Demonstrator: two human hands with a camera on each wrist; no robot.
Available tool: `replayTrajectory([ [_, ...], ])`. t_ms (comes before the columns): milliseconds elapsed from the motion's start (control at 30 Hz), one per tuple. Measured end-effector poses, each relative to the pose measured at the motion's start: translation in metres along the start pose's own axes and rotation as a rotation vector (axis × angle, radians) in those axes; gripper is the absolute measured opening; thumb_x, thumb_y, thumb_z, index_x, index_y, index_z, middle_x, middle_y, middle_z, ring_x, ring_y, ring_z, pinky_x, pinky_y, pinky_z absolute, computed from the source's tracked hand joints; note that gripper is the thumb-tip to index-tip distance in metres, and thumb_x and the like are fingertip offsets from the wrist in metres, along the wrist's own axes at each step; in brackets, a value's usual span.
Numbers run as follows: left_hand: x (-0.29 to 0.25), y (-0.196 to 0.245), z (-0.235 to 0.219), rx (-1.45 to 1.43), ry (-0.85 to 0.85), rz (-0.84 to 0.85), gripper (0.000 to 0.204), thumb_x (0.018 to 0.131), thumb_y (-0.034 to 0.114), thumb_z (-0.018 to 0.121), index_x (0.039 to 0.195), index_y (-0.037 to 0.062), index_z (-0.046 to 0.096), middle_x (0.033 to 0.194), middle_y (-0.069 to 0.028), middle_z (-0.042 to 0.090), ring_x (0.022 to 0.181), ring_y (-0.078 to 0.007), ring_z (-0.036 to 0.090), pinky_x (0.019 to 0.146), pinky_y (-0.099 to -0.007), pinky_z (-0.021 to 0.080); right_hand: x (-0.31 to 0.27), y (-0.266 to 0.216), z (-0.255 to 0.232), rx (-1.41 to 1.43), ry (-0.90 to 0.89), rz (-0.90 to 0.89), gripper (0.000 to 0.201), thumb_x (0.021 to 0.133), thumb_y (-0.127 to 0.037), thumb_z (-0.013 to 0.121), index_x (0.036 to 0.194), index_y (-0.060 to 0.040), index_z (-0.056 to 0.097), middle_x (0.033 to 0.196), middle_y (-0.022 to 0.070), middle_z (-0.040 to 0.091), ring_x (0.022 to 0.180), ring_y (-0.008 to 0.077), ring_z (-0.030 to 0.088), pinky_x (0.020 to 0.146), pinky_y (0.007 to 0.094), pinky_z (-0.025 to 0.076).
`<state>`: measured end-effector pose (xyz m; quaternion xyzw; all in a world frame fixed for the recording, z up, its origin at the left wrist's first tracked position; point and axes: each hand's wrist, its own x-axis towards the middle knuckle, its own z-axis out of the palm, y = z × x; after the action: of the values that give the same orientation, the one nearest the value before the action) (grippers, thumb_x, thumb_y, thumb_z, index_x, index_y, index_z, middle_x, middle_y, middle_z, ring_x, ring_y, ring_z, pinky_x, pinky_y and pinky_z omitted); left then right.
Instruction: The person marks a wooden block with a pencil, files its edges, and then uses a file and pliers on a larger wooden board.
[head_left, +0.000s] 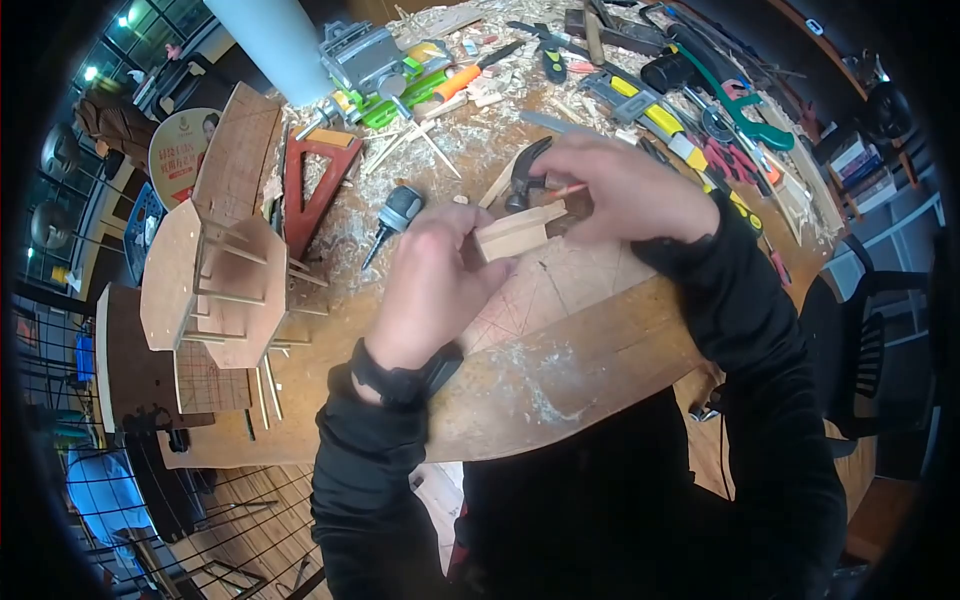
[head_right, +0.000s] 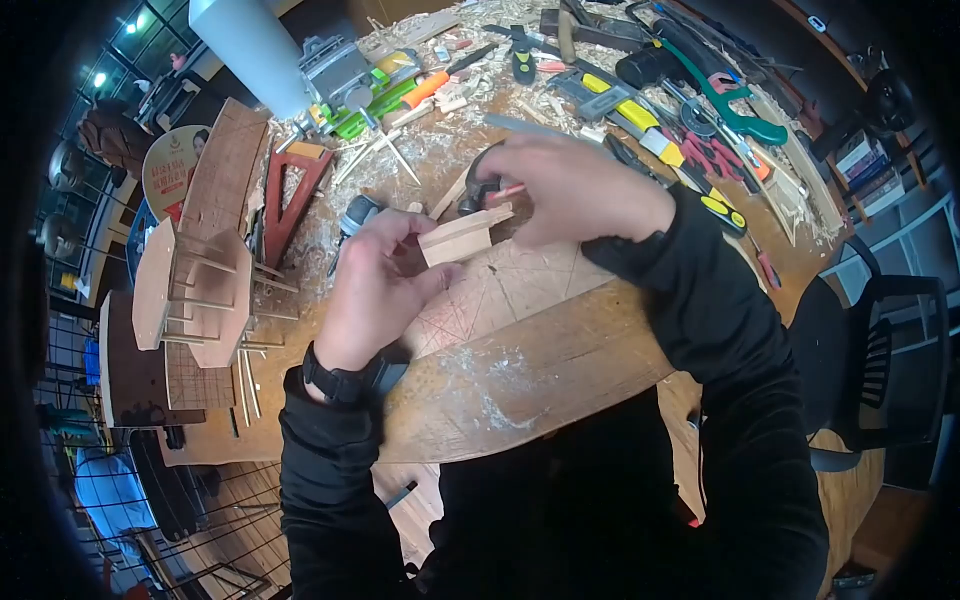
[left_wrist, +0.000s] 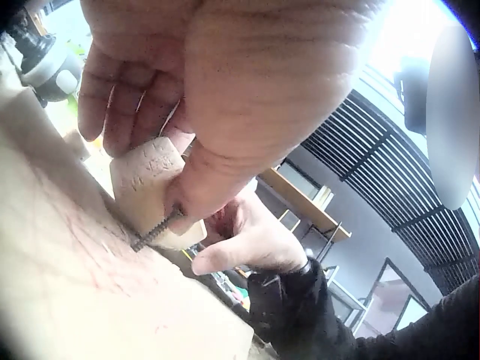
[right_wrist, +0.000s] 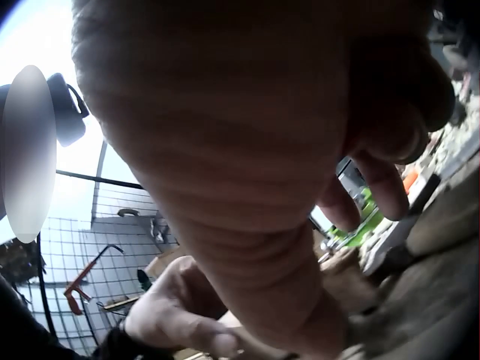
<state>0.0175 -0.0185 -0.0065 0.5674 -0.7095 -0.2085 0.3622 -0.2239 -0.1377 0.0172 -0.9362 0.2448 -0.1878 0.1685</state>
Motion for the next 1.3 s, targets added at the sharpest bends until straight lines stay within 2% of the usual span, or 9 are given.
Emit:
replayTrajectory([
  [167, 0.000, 0.006, 0.000, 0.006, -0.050, -0.046, 0.037, 0.081, -0.001, 0.086, 0.111, 0.0003, 0.064, 0.094, -0.0061, 0.070, 0.086, -0.0125, 0.068, 0.078, -0.0287, 0.056, -0.002, 0.028, 0.016, -0.154, 0.050, 0.156, 0.025, 0.086, -0.010, 0.070, 0.110, -0.0052, 0.072, 0.107, 0.0178, 0.071, 0.106, 0.0393, 0.068, 0.088, 0.0476, 0.055],
  [400, -0.001, -0.011, 0.011, -0.121, 0.013, 0.011, 0.037, 0.083, -0.015, 0.074, 0.111, 0.0020, 0.056, 0.132, -0.0126, 0.062, 0.115, -0.0160, 0.065, 0.094, -0.0296, 0.057, 0.008, 0.039, 0.011, -0.242, 0.224, 0.222, 0.019, 0.090, -0.016, 0.074, 0.104, -0.0022, 0.071, 0.100, 0.0155, 0.070, 0.097, 0.0370, 0.068, 0.084, 0.0429, 0.054],
  [500, 0.001, -0.017, 0.009, -0.074, 0.019, 0.060, 0.038, 0.083, -0.018, 0.070, 0.111, 0.0025, 0.055, 0.137, -0.0137, 0.059, 0.121, -0.0158, 0.063, 0.099, -0.0291, 0.054, 0.010, 0.025, -0.003, -0.023, 0.131, 0.460, 0.020, 0.100, -0.022, 0.067, 0.100, -0.0020, 0.069, 0.093, 0.0107, 0.069, 0.087, 0.0275, 0.067, 0.080, 0.0355, 0.053],
  [567, 0.001, -0.021, 0.010, -0.065, -0.009, 0.053, 0.038, 0.083, -0.019, 0.068, 0.112, 0.0028, 0.055, 0.137, -0.0137, 0.059, 0.122, -0.0153, 0.062, 0.101, -0.0287, 0.052, 0.006, 0.022, 0.005, 0.508, 0.383, 0.365, 0.035, 0.103, -0.034, 0.063, 0.091, -0.0017, 0.068, 0.077, 0.0086, 0.065, 0.076, 0.0179, 0.064, 0.072, 0.0365, 0.049],
  [667, 0.001, -0.027, 0.014, -0.236, -0.002, -0.003, 0.040, 0.082, -0.020, 0.068, 0.112, 0.0032, 0.056, 0.137, -0.0132, 0.060, 0.122, -0.0151, 0.063, 0.104, -0.0285, 0.050, 0.006, -0.003, 0.015, 0.649, 0.514, 0.113, 0.046, 0.107, -0.041, 0.058, 0.084, -0.0014, 0.064, 0.070, 0.0021, 0.057, 0.071, 0.0108, 0.055, 0.066, 0.0339, 0.046],
  [900, 0.006, 0.002, 0.009, -0.305, 0.021, -0.128, 0.051, 0.085, -0.013, 0.076, 0.131, -0.0024, 0.056, 0.133, -0.0132, 0.068, 0.122, -0.0187, 0.065, 0.107, -0.0331, 0.052, -0.006, -0.020, 0.014, 0.707, 0.188, 0.261, 0.057, 0.111, -0.050, 0.048, 0.087, -0.0021, 0.068, 0.074, 0.0011, 0.058, 0.069, 0.0081, 0.053, 0.063, 0.0287, 0.044],
  [1033, 0.006, -0.009, 0.012, -0.207, 0.033, -0.109, 0.073, 0.086, -0.009, 0.080, 0.151, -0.0050, 0.047, 0.131, -0.0144, 0.071, 0.118, -0.0186, 0.068, 0.104, -0.0331, 0.056, -0.004, -0.029, 0.025, 0.831, 0.238, 0.184, 0.043, 0.108, -0.040, 0.058, 0.090, -0.0016, 0.067, 0.076, 0.0003, 0.059, 0.071, 0.0064, 0.054, 0.065, 0.0260, 0.045],
  [1167, 0.007, -0.016, 0.019, -0.279, 0.031, -0.148, 0.075, 0.085, -0.009, 0.082, 0.151, -0.0070, 0.046, 0.132, -0.0151, 0.070, 0.116, -0.0181, 0.069, 0.100, -0.0309, 0.057, -0.001, -0.031, 0.049, 0.917, 0.281, 0.154, 0.013, 0.100, -0.014, 0.064, 0.097, -0.0015, 0.066, 0.081, -0.0010, 0.061, 0.074, 0.0056, 0.055, 0.067, 0.0252, 0.046],
  [1300, 0.007, -0.017, 0.016, -0.161, 0.002, -0.179, 0.066, 0.085, -0.006, 0.083, 0.144, -0.0089, 0.053, 0.123, -0.0139, 0.073, 0.109, -0.0154, 0.071, 0.095, -0.0290, 0.059, 0.000, -0.025, 0.055, 0.956, 0.233, 0.230, 0.007, 0.096, -0.007, 0.062, 0.098, -0.0020, 0.066, 0.085, -0.0010, 0.063, 0.078, 0.0048, 0.056, 0.068, 0.0246, 0.046],
])
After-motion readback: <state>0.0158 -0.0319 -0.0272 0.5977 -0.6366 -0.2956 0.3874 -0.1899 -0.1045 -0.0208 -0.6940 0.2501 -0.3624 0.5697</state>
